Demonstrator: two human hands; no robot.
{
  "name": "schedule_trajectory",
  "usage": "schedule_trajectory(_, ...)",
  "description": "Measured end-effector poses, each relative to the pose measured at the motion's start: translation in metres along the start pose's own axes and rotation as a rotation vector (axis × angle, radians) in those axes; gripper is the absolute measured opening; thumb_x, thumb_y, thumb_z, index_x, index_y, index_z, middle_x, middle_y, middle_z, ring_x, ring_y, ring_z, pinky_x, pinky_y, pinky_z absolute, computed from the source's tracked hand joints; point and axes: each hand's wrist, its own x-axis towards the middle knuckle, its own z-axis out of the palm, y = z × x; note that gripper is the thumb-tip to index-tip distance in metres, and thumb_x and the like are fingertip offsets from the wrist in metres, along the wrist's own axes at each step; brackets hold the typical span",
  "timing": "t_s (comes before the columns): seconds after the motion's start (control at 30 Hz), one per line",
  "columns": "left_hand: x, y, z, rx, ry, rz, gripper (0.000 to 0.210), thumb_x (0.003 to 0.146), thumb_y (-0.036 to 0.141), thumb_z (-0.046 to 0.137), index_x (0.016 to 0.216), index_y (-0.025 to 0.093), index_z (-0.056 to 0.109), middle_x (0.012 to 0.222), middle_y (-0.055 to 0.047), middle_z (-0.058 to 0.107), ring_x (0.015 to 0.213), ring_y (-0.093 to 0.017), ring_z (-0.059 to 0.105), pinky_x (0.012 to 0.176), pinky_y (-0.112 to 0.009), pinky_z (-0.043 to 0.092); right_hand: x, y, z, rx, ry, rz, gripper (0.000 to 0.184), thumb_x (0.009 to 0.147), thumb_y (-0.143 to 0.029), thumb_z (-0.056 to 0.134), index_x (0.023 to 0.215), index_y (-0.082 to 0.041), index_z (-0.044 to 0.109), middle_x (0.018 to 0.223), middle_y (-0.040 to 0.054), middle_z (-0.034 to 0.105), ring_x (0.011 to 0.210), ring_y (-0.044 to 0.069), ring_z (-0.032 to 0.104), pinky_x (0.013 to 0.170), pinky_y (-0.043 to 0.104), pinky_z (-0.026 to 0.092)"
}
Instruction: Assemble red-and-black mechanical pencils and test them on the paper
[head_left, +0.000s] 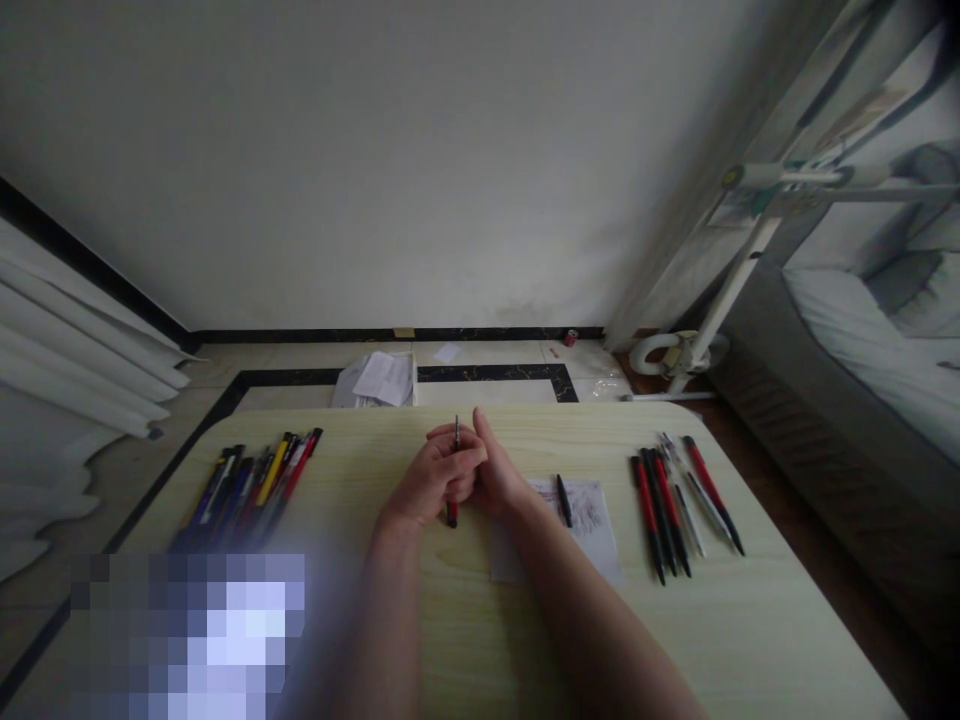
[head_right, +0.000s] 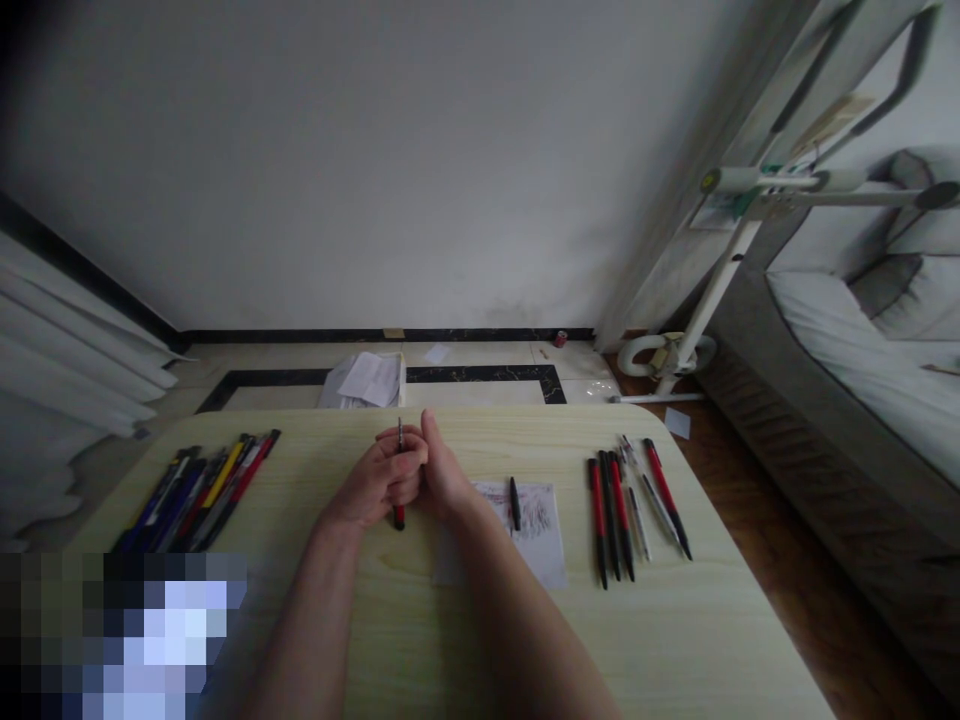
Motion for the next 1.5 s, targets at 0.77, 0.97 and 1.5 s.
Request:
schedule_trajectory(0.77,-0.001,0.003,0.005,-0.125,0.000,0.085,0.018,0.071,0.019,0.048,0.066,0.019,0.031,0.052,0.008,0.035,0.033,-0.002,0.022,0.032,-0.015,0.014,0.010,0.011,-0.007,0.003,0.091,0.049,0.053,0.078,-0.064,0.031,0.057,-0.017,0.043,0.038,-0.0023,0.046,0.033,0.010,0.046,0.034,0.019,0.035)
schedule_trajectory(0.97,-0.004,0.006,0.003,-0.153,-0.066,0.070,0.027,0.062,0.012,0.052,0.072,0.021,0.028,0.061,0.007,0.038,0.036,-0.002,0.024,0.035,-0.015,0.016,0.009,0.009,-0.008,-0.010,0.039,0.034,0.052,0.077,-0.065,0.030,0.076,-0.017,0.049,0.044,-0.0031,0.048,0.035,0.011,0.048,0.036,0.019,0.036)
schedule_trajectory(1.5,-0.006,0.006,0.002,-0.125,-0.091,0.069,0.030,0.063,0.014,0.055,0.075,0.021,0.029,0.067,0.006,0.040,0.038,-0.001,0.027,0.037,-0.016,0.018,0.004,0.003,-0.001,0.091,0.009,0.024,0.050,0.081,-0.060,0.030,0.080,-0.016,0.053,0.053,-0.0020,0.050,0.041,0.009,0.047,0.046,0.022,0.040)
